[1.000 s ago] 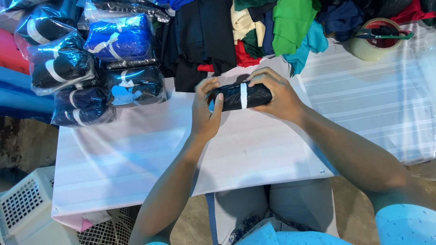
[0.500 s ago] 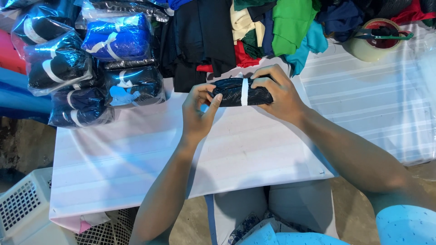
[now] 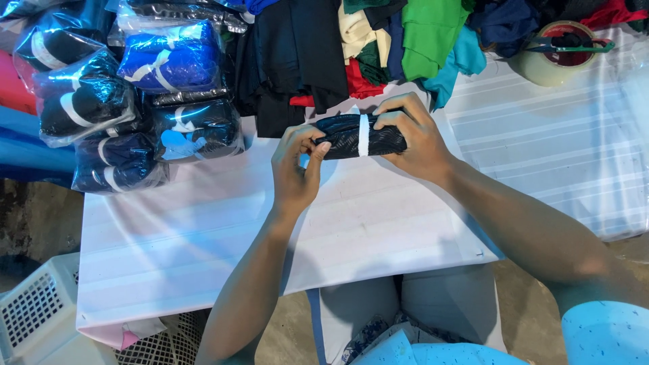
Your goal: Folding a black garment, tying it with a white ribbon, and placing it into a plastic bag
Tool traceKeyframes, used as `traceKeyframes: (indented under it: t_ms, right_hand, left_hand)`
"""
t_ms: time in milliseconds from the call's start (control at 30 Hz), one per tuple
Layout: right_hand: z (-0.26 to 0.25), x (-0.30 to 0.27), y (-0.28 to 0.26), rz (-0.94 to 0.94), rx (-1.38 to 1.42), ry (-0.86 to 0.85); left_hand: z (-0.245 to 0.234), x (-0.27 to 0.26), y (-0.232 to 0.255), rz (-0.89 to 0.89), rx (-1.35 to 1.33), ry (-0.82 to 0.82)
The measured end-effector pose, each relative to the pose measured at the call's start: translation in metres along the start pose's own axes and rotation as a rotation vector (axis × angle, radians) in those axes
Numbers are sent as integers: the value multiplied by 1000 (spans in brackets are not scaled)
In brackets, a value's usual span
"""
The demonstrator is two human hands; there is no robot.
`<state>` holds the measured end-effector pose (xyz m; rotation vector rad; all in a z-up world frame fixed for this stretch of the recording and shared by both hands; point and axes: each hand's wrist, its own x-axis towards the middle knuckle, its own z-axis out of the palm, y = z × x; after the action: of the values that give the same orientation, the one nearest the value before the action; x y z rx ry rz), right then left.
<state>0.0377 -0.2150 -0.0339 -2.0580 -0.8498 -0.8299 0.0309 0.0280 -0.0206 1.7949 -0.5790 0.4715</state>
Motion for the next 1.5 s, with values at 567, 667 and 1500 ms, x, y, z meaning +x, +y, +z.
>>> traceKeyframes:
  t_ms: [567,667,1500]
  right_hand:
    - [-13,9,4,123,143,-252]
    - [-18,7,3,191,223,-280]
    - [-9,10,-4,185,-23,-278]
  left_hand:
    - [13,-4,-14,-75,155,-119]
    - [14,-3,-5,-35,200,-97]
    - [24,-3,-29,-177,242,-171]
